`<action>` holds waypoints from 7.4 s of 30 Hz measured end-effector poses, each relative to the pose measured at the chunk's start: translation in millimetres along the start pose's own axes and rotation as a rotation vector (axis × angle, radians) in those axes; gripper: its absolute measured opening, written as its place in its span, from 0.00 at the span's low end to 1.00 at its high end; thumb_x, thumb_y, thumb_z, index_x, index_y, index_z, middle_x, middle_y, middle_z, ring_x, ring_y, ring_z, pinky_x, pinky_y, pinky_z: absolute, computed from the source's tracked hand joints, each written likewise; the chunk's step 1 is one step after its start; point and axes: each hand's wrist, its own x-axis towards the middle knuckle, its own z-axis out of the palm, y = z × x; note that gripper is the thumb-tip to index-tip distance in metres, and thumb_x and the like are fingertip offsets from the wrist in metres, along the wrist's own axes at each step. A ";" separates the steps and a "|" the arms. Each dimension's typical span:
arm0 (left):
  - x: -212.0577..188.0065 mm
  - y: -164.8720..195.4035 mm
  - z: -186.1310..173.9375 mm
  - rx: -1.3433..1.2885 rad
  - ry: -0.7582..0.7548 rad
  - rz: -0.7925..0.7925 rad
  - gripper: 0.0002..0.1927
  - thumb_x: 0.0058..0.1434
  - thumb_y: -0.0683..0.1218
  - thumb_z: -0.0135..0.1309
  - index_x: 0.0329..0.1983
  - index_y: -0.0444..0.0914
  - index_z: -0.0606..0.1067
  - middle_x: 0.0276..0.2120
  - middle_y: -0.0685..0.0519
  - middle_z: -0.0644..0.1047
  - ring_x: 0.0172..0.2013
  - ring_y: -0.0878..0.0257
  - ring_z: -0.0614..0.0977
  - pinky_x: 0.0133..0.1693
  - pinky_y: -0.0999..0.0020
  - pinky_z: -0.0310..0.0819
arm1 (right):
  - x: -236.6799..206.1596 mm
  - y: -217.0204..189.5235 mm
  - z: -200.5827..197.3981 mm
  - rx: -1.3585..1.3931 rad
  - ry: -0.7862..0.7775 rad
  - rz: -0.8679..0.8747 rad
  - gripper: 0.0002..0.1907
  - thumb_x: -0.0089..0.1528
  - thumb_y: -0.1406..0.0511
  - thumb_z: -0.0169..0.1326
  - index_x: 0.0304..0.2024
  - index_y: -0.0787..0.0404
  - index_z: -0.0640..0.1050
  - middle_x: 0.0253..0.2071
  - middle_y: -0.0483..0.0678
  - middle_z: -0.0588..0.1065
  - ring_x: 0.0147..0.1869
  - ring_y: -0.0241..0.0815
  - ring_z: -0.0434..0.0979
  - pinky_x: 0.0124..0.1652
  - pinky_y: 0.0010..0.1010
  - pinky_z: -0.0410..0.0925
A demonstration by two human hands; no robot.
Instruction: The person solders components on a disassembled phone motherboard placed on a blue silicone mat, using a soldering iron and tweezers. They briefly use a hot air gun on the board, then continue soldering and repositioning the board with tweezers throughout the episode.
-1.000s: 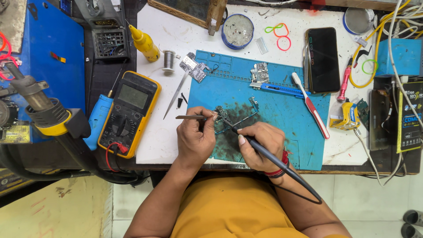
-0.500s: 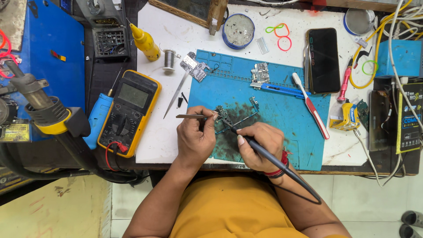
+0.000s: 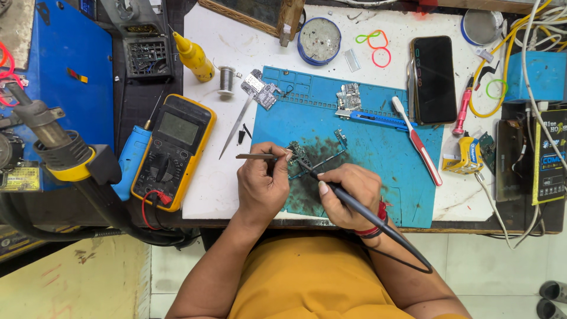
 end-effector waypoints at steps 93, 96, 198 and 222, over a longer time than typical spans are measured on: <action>-4.3 -9.4 0.5 -0.208 0.056 0.078 0.09 0.71 0.37 0.55 0.49 0.33 0.67 0.41 0.48 0.80 0.33 0.73 0.78 0.36 0.77 0.74 | -8.3 2.3 3.6 -0.042 0.153 0.058 0.06 0.63 0.69 0.58 0.42 0.65 0.78 0.31 0.51 0.77 0.30 0.44 0.78 0.33 0.30 0.67; -5.9 -10.7 -1.0 -0.265 0.089 0.057 0.10 0.71 0.37 0.55 0.50 0.34 0.67 0.43 0.49 0.80 0.34 0.74 0.75 0.37 0.79 0.72 | -4.7 2.2 3.3 -0.080 0.125 -0.004 0.09 0.67 0.69 0.56 0.50 0.63 0.78 0.39 0.52 0.79 0.37 0.47 0.81 0.39 0.31 0.71; -0.7 4.9 -0.8 -0.010 0.000 0.010 0.06 0.67 0.38 0.56 0.42 0.35 0.71 0.28 0.50 0.80 0.26 0.67 0.82 0.28 0.71 0.75 | 3.5 4.3 1.8 -0.020 0.042 0.026 0.04 0.62 0.69 0.57 0.34 0.65 0.78 0.29 0.50 0.78 0.29 0.45 0.78 0.31 0.30 0.68; -1.1 5.1 -0.7 -0.013 -0.007 -0.019 0.05 0.66 0.38 0.56 0.41 0.35 0.71 0.29 0.50 0.81 0.26 0.65 0.83 0.29 0.71 0.77 | 2.7 4.7 2.6 -0.016 0.041 0.029 0.04 0.62 0.69 0.58 0.34 0.65 0.78 0.30 0.50 0.79 0.29 0.45 0.79 0.31 0.30 0.69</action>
